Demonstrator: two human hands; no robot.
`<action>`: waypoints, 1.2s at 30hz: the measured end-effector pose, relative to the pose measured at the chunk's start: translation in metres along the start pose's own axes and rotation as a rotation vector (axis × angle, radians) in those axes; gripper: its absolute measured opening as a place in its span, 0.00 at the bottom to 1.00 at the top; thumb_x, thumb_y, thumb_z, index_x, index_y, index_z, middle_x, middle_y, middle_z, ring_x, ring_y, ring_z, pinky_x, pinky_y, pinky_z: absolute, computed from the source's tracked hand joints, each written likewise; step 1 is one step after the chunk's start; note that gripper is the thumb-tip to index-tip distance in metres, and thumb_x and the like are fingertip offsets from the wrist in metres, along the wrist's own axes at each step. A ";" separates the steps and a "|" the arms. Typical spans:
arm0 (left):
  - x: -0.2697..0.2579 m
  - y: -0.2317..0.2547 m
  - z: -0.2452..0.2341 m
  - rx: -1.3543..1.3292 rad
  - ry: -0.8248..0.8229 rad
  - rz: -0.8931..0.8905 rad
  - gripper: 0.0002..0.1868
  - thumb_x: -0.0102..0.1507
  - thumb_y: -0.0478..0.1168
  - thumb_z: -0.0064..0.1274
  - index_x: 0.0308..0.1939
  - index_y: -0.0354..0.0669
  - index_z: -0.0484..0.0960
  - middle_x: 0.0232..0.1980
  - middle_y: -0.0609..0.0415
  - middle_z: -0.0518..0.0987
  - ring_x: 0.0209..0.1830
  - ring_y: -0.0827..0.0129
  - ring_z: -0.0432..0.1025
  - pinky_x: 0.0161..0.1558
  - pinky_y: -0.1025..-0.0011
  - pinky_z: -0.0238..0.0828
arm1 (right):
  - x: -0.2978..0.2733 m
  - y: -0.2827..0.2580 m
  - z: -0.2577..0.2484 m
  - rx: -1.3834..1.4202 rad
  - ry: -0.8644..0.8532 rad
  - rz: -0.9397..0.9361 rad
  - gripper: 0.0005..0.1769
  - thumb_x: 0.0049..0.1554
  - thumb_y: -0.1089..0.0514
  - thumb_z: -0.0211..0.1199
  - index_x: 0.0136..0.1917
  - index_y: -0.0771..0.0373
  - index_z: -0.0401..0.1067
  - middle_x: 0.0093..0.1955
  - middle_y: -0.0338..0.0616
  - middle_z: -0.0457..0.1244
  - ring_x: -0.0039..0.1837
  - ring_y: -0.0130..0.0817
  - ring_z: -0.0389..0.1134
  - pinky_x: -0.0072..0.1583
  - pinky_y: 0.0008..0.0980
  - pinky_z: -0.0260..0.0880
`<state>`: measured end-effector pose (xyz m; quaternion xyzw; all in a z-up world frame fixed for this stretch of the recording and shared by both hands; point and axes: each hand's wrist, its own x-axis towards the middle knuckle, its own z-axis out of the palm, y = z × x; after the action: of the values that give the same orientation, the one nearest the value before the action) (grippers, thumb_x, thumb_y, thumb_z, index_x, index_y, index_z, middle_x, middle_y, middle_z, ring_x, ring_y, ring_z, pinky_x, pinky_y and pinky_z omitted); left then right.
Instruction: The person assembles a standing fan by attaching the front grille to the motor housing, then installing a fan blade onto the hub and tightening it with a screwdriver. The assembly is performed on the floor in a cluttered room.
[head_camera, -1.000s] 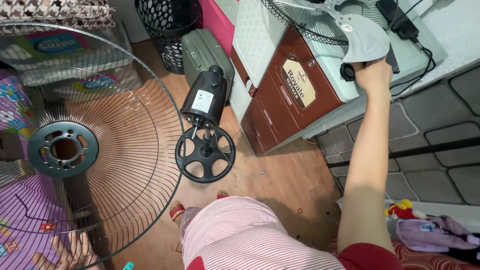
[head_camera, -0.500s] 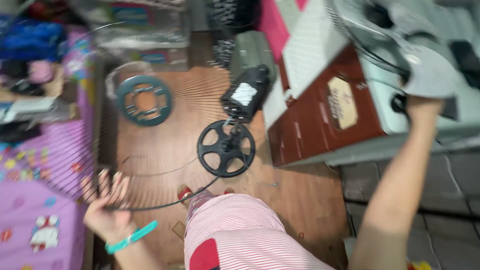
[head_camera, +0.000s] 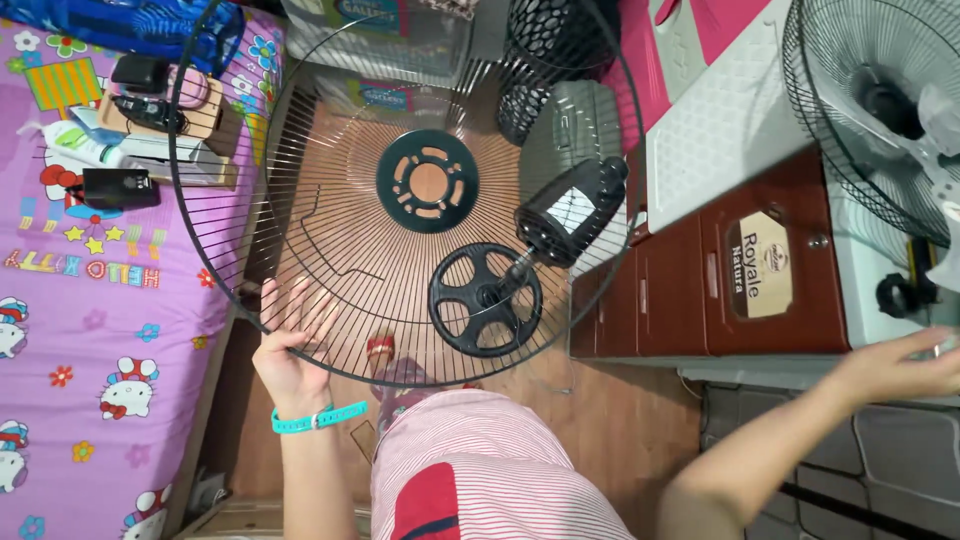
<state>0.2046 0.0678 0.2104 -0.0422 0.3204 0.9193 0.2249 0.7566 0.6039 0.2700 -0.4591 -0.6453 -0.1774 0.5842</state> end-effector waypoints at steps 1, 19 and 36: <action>0.006 0.002 0.000 0.005 -0.008 0.002 0.45 0.50 0.28 0.39 0.75 0.47 0.65 0.74 0.36 0.67 0.69 0.37 0.68 0.69 0.42 0.66 | -0.022 -0.023 -0.006 0.043 0.046 -0.090 0.18 0.73 0.64 0.49 0.71 0.75 0.70 0.69 0.62 0.59 0.68 0.56 0.65 0.71 0.50 0.66; 0.188 0.031 -0.019 -0.010 -0.319 -0.125 0.48 0.48 0.27 0.43 0.77 0.37 0.66 0.68 0.29 0.73 0.64 0.35 0.73 0.65 0.40 0.73 | -0.177 -0.404 0.012 1.338 -0.681 1.185 0.33 0.65 0.51 0.57 0.78 0.60 0.51 0.71 0.61 0.58 0.72 0.53 0.62 0.71 0.57 0.64; 0.309 -0.087 -0.097 0.599 -0.428 -0.402 0.46 0.61 0.29 0.46 0.86 0.42 0.53 0.76 0.34 0.68 0.55 0.55 0.60 0.57 0.53 0.56 | -0.256 -0.401 -0.051 0.554 -0.310 1.027 0.21 0.72 0.51 0.59 0.64 0.75 0.71 0.56 0.49 0.66 0.56 0.34 0.66 0.58 0.33 0.68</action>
<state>-0.0398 0.1886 0.0150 0.1554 0.5050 0.7114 0.4635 0.4394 0.2595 0.1717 -0.5631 -0.4411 0.3711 0.5921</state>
